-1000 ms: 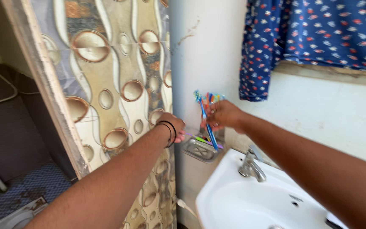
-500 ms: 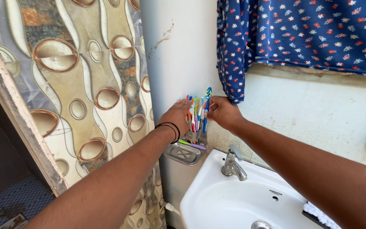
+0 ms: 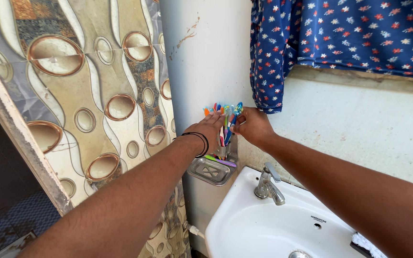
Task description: The person rinses two toothbrushes under running water at a sink, then places them into a wall-mounted holder. They continue to pick up additional toothbrushes from the sink area and arrange them in the holder.
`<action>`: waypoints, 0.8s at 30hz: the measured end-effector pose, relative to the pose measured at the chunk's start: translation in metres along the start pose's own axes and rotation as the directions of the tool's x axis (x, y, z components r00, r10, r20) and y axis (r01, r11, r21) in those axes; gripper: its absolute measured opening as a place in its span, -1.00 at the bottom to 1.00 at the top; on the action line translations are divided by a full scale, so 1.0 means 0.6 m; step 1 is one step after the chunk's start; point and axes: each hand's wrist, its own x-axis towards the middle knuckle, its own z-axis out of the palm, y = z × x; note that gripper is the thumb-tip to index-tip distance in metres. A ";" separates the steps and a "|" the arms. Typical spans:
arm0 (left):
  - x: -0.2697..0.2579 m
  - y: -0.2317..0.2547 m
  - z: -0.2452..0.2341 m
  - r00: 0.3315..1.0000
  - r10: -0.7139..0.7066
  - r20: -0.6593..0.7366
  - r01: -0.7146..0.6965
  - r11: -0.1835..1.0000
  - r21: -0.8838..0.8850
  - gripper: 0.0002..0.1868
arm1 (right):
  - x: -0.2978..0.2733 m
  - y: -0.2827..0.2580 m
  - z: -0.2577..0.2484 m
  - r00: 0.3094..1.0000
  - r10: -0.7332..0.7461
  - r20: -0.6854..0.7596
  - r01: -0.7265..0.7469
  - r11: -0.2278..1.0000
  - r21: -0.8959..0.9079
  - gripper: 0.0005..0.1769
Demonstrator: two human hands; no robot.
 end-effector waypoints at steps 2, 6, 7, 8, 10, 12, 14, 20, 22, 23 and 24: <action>0.001 -0.002 -0.002 0.998 -0.037 0.044 0.038 0.999 -0.024 -0.07 | 0.008 0.005 0.004 1.000 0.028 0.006 -0.028 1.000 0.011 -0.74; 0.000 -0.006 -0.005 0.997 -0.053 0.055 0.055 0.998 -0.023 0.01 | 0.019 0.011 0.016 1.000 0.016 0.006 -0.016 0.999 0.045 -0.75; -0.002 -0.007 -0.007 0.999 -0.041 0.032 0.042 0.998 -0.038 0.03 | 0.024 0.010 0.019 1.000 0.011 0.009 -0.011 0.997 0.081 -0.76; -0.004 -0.008 -0.009 1.000 -0.029 0.008 0.029 0.998 -0.053 0.05 | 0.027 0.008 0.022 1.000 0.005 0.011 -0.006 0.993 0.117 -0.77; -0.007 -0.007 -0.015 0.999 -0.050 -0.002 0.050 0.994 -0.101 0.11 | 0.033 0.004 0.026 0.999 0.051 0.001 -0.051 0.996 0.071 -0.80; -0.011 -0.005 -0.021 0.993 -0.116 0.035 0.120 0.979 -0.167 0.17 | 0.037 0.002 0.025 0.998 0.069 -0.007 -0.069 0.998 0.013 -0.81; -0.016 -0.004 -0.026 0.991 -0.129 0.028 0.132 0.970 -0.203 0.22 | 0.039 -0.002 0.027 0.998 0.061 -0.011 -0.062 0.997 -0.052 -0.81; -0.024 -0.003 -0.027 0.992 -0.122 -0.022 0.115 0.970 -0.214 0.24 | 0.047 -0.002 0.032 0.998 0.065 0.013 -0.063 0.995 -0.078 -0.83; -0.023 -0.001 -0.026 0.992 -0.112 -0.050 0.099 0.972 -0.214 0.25 | 0.049 0.001 0.039 0.996 0.093 0.009 -0.092 0.992 -0.081 -0.83; -0.023 0.000 -0.026 0.992 -0.101 -0.073 0.084 0.973 -0.214 0.24 | 0.049 0.003 0.042 0.994 0.108 0.007 -0.107 0.991 -0.081 -0.82; -0.023 0.001 -0.026 0.991 -0.090 -0.095 0.068 0.975 -0.213 0.24 | 0.049 0.005 0.046 0.997 0.083 -0.005 -0.083 0.992 -0.098 -0.83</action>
